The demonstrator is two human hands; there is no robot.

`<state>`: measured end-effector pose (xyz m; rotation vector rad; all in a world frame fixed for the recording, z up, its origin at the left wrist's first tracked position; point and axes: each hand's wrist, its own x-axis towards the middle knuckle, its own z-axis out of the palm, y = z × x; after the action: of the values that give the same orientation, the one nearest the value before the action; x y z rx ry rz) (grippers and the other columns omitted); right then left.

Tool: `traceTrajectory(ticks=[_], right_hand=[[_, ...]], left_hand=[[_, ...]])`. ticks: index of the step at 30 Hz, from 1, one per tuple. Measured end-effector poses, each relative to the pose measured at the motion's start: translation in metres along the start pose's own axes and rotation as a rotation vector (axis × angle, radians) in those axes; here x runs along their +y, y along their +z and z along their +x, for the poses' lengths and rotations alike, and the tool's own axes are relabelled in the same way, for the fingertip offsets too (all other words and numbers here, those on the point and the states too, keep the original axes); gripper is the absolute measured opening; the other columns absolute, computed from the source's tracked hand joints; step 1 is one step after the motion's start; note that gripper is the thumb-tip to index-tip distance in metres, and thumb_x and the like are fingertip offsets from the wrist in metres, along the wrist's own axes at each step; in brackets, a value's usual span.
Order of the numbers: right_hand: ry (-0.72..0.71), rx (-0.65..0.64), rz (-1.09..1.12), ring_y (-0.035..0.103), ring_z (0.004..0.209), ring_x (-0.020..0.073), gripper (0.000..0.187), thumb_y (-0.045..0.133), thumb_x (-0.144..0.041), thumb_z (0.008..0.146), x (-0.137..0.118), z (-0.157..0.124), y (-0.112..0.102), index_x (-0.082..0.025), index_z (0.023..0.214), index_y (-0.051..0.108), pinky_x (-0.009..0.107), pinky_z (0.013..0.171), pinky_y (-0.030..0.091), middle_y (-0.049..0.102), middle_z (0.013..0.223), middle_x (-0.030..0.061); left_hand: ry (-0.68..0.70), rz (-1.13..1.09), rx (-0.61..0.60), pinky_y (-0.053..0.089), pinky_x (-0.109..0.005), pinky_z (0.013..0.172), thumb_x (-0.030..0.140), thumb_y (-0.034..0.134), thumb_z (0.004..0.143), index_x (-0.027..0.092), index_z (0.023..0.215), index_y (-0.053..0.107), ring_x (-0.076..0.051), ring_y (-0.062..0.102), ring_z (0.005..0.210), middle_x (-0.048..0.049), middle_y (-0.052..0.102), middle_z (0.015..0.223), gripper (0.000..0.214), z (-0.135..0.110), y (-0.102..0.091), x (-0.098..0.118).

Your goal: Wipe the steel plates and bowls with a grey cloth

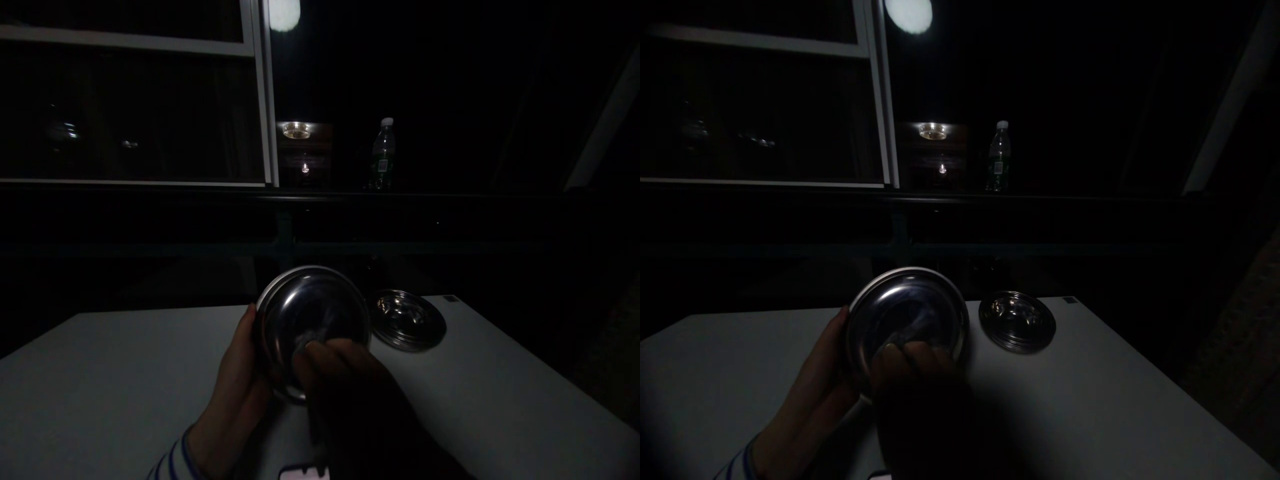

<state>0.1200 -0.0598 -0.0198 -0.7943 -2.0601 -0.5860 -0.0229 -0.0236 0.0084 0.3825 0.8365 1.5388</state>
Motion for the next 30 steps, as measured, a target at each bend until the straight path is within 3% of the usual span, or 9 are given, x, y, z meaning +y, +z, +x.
traceTrajectory(ticks=[5, 9, 14, 16, 22, 27, 30], right_hand=[[-0.007, -0.184, 0.060, 0.051, 0.079, 0.0193, 0.029, 0.045, -0.013, 0.081, 0.010, 0.003, -0.011, -0.013, 0.109, 0.054, 0.032, 0.062, 0.046, 0.061, 0.097, 0.0070], [-0.047, -0.128, 0.028, 0.052, 0.087, 0.0193, 0.030, 0.042, -0.011, 0.084, 0.017, 0.004, -0.017, -0.012, 0.111, 0.053, 0.032, 0.068, 0.047, 0.060, 0.102, 0.0078], [0.004, -0.196, -0.033, 0.051, 0.087, 0.0197, 0.028, 0.046, -0.016, 0.085, 0.036, 0.006, -0.019, -0.013, 0.111, 0.056, 0.031, 0.068, 0.047, 0.059, 0.105, 0.0094], [0.004, -0.158, -0.085, 0.051, 0.089, 0.0207, 0.028, 0.044, -0.014, 0.086, 0.041, 0.006, -0.020, -0.011, 0.111, 0.057, 0.032, 0.071, 0.046, 0.059, 0.107, 0.0118], [-0.003, -0.150, 0.012, 0.051, 0.077, 0.0181, 0.025, 0.046, -0.014, 0.084, 0.030, 0.004, -0.012, -0.011, 0.105, 0.059, 0.030, 0.061, 0.045, 0.062, 0.095, 0.0082], [0.022, -0.125, -0.090, 0.050, 0.087, 0.0209, 0.027, 0.044, -0.011, 0.084, 0.034, 0.005, -0.012, -0.007, 0.107, 0.059, 0.032, 0.068, 0.046, 0.060, 0.102, 0.0131], [0.055, -0.193, 0.012, 0.050, 0.083, 0.0193, 0.027, 0.046, -0.012, 0.082, 0.030, 0.005, -0.013, -0.009, 0.106, 0.058, 0.031, 0.065, 0.046, 0.060, 0.100, 0.0111]], left_hand=[[0.064, -0.032, 0.033, 0.047, -0.020, 0.043, 0.022, 0.044, 0.085, 0.015, 0.066, 0.062, -0.010, 0.055, 0.041, 0.0013, 0.063, 0.050, 0.027, -0.007, 0.005, 0.009], [0.042, -0.016, 0.067, 0.048, -0.020, 0.046, 0.022, 0.044, 0.086, 0.015, 0.066, 0.062, -0.010, 0.056, 0.042, 0.0016, 0.063, 0.051, 0.028, -0.009, 0.007, 0.011], [0.057, 0.005, 0.058, 0.049, -0.022, 0.047, 0.023, 0.043, 0.086, 0.015, 0.070, 0.062, -0.011, 0.058, 0.045, 0.0004, 0.065, 0.054, 0.027, -0.006, 0.005, 0.007], [0.055, 0.018, 0.062, 0.049, -0.022, 0.046, 0.022, 0.045, 0.085, 0.015, 0.071, 0.062, -0.012, 0.059, 0.046, 0.0004, 0.065, 0.054, 0.023, -0.004, 0.002, 0.007], [0.089, -0.017, 0.068, 0.048, -0.021, 0.046, 0.020, 0.047, 0.084, 0.015, 0.070, 0.061, -0.011, 0.058, 0.044, 0.0010, 0.064, 0.054, 0.021, -0.005, 0.002, 0.010], [0.078, 0.022, 0.088, 0.048, -0.020, 0.046, 0.020, 0.044, 0.085, 0.017, 0.070, 0.062, -0.010, 0.057, 0.044, 0.0017, 0.064, 0.053, 0.024, -0.008, 0.006, 0.008], [0.101, 0.036, 0.091, 0.048, -0.020, 0.045, 0.019, 0.041, 0.087, 0.017, 0.069, 0.062, -0.009, 0.054, 0.040, 0.0023, 0.061, 0.049, 0.027, -0.008, 0.006, 0.008]])
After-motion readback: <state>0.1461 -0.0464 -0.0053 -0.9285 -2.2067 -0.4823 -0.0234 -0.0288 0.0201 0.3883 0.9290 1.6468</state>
